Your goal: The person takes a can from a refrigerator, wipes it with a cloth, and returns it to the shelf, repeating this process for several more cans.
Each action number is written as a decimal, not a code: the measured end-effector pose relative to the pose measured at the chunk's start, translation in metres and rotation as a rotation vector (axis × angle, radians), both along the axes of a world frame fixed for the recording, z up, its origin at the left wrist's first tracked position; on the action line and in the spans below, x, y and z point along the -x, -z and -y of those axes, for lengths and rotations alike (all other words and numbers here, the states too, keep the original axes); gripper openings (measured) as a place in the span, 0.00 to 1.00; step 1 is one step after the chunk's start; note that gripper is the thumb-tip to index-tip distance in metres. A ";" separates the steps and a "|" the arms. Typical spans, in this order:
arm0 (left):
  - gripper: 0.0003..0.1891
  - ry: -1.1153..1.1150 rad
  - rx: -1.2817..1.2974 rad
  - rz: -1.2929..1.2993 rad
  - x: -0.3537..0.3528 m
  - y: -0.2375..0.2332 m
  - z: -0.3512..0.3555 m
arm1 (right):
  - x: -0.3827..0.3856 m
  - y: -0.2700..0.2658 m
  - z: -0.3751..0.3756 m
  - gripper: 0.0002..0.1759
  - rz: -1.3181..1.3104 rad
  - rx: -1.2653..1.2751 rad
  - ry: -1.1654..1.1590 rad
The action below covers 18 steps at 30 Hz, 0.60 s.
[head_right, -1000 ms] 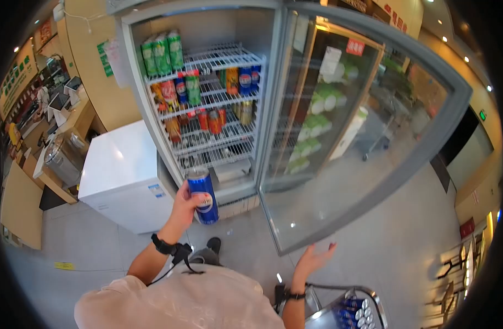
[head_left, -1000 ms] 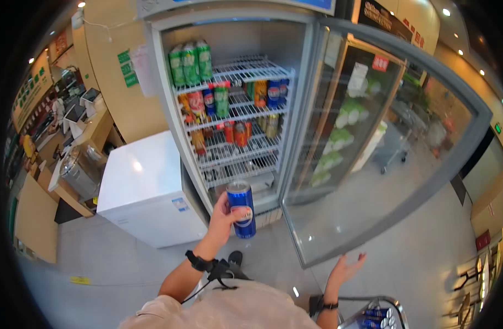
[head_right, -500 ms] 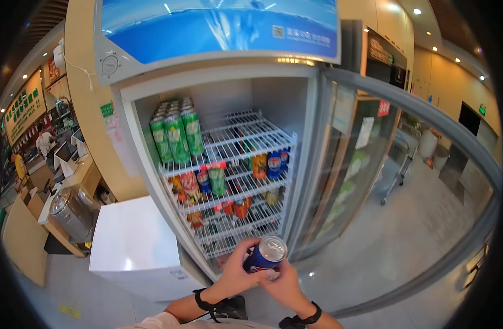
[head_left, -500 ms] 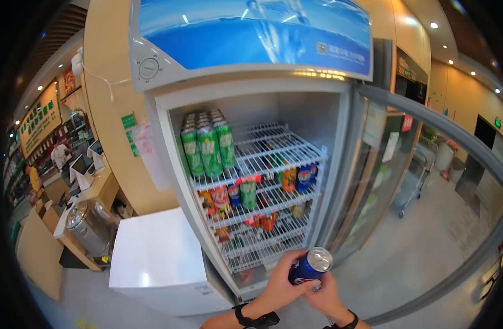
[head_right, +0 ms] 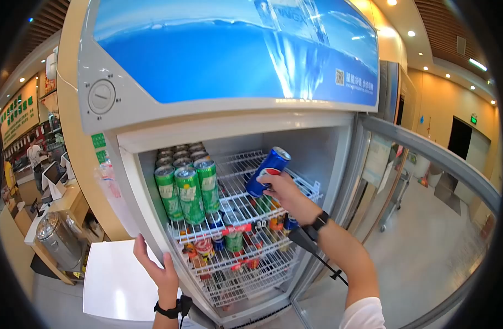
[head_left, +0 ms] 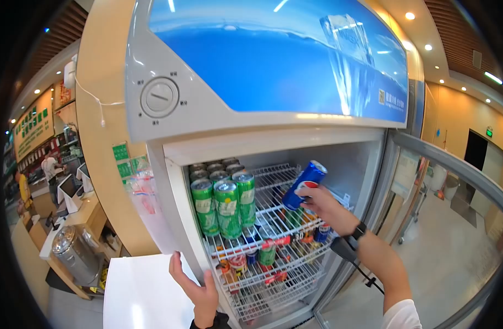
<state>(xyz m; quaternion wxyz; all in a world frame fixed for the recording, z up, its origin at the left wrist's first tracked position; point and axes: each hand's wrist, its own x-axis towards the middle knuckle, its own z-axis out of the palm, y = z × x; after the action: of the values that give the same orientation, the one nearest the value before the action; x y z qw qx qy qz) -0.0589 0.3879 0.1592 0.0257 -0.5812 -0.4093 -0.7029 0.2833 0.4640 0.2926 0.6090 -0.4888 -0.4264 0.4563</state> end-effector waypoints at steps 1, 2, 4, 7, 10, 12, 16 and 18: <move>0.36 0.053 0.032 -0.034 0.004 0.004 -0.008 | 0.000 0.000 -0.033 0.20 0.060 0.040 0.040; 0.33 0.029 0.013 -0.058 0.006 0.008 -0.015 | -0.007 0.003 -0.072 0.22 0.123 0.038 -0.052; 0.33 0.038 -0.008 -0.048 0.005 0.021 -0.020 | -0.004 -0.001 -0.118 0.23 0.182 0.021 -0.153; 0.33 0.017 -0.020 -0.075 0.004 0.026 -0.025 | 0.018 -0.004 -0.176 0.26 0.361 -0.012 -0.128; 0.33 0.153 0.040 0.048 0.000 0.025 -0.021 | 0.036 0.001 -0.231 0.30 0.468 -0.015 -0.204; 0.34 0.130 0.041 0.032 0.000 0.025 -0.024 | 0.044 -0.002 -0.246 0.29 0.505 -0.082 -0.307; 0.36 0.118 0.047 0.060 0.002 0.039 -0.031 | 0.050 0.000 -0.257 0.28 0.550 -0.187 -0.384; 0.37 0.089 0.030 0.086 0.003 0.046 -0.032 | 0.065 -0.003 -0.272 0.28 0.579 -0.214 -0.387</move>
<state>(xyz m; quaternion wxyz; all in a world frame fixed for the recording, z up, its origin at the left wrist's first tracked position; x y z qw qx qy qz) -0.0623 0.4202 0.1136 -0.0320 -0.5684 -0.3940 -0.7216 0.2184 0.7362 0.2958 0.4133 -0.4417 -0.7109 0.3587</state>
